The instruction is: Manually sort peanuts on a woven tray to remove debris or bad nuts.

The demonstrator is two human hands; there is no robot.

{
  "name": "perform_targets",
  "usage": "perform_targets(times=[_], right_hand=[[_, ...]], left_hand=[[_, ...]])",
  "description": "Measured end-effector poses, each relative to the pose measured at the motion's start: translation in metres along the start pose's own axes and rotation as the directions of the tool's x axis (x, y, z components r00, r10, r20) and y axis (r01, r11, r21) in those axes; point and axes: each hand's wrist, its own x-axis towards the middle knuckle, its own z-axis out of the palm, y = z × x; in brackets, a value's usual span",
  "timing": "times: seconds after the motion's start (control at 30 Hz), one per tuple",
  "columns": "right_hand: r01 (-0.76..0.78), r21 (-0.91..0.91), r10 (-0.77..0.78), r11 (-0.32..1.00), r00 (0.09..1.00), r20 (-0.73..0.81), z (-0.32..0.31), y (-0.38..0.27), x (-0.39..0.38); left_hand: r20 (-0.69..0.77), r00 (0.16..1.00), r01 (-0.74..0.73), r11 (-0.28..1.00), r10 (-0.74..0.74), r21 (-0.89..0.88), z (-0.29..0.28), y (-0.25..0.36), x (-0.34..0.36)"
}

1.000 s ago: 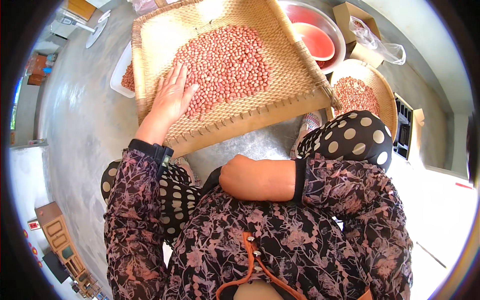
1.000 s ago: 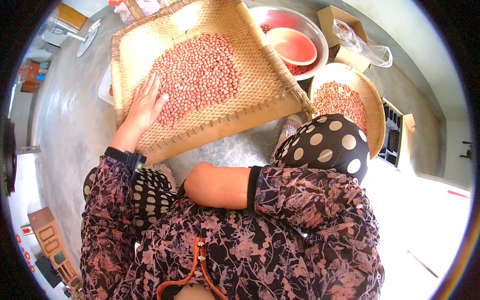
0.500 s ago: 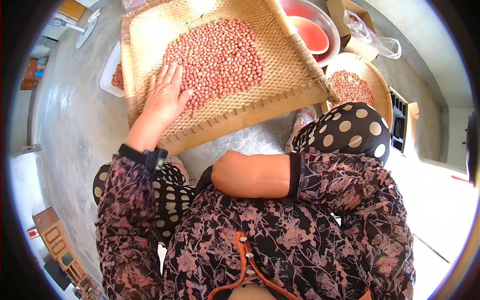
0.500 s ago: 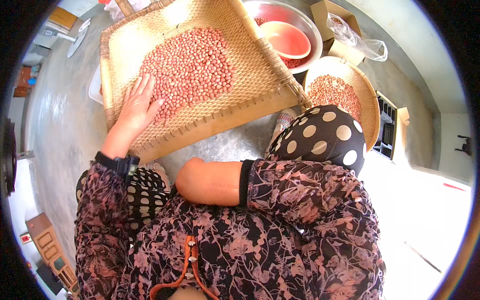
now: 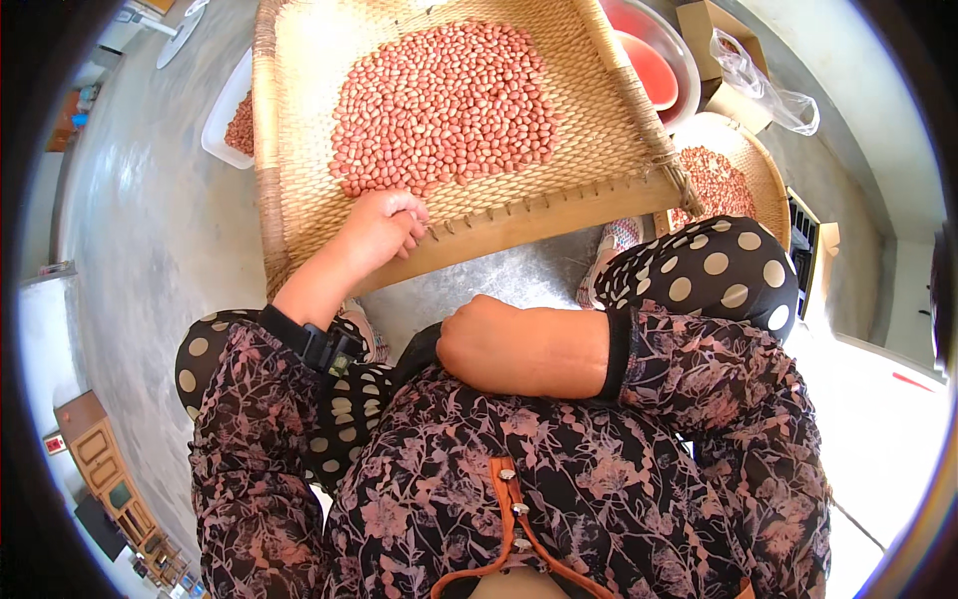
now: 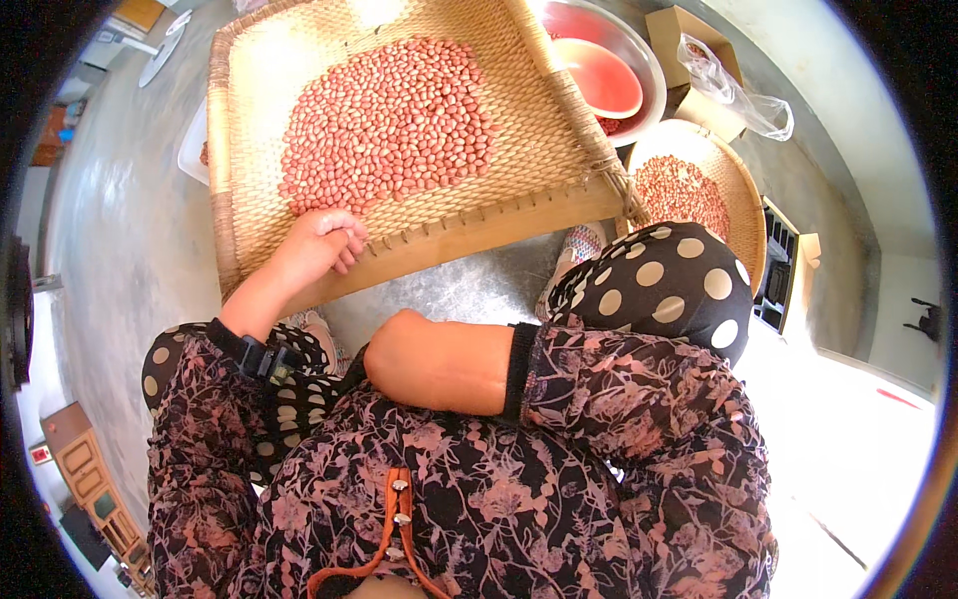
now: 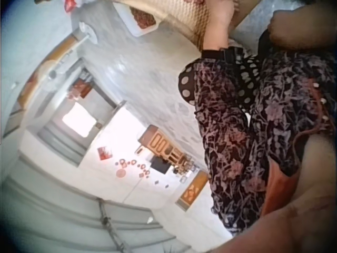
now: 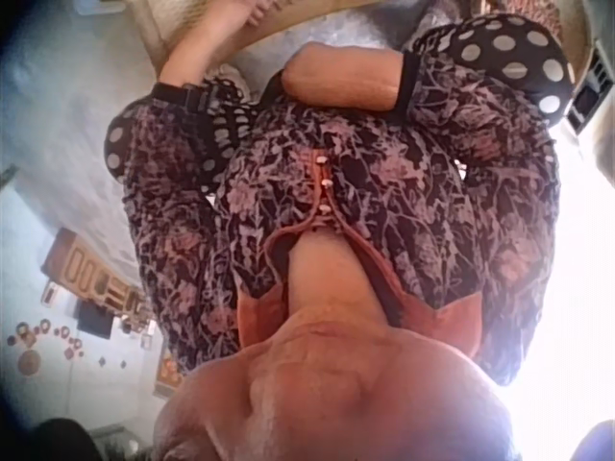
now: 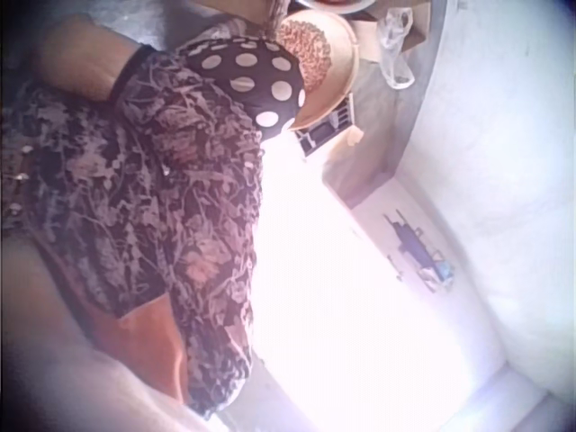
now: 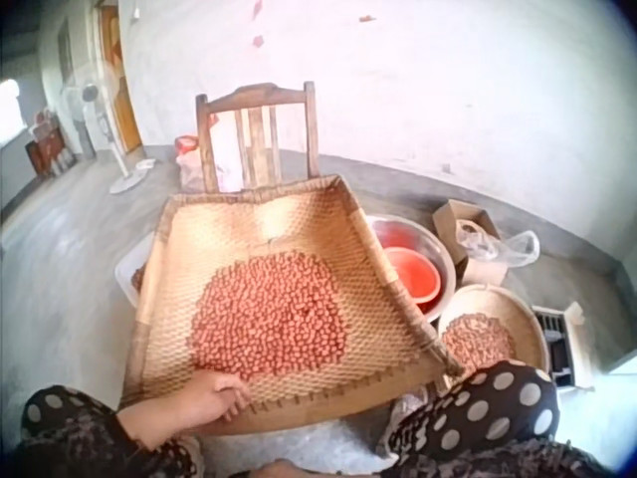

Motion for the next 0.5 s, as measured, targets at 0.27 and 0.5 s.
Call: perform_targets(times=[0.27,0.5], right_hand=[[-0.017,0.103,0.013,0.995,0.999,0.035,-0.002,0.004,0.022],[-0.069,0.1,0.056,0.993,0.991,0.121,-0.008,0.003,0.033]], left_hand=[[-0.148,0.967,-0.18,0.968,0.207,0.175,-0.017,-0.019,0.0],[-0.036,0.965,-0.238,0.928,0.259,0.287,-0.023,-0.013,-0.014]])
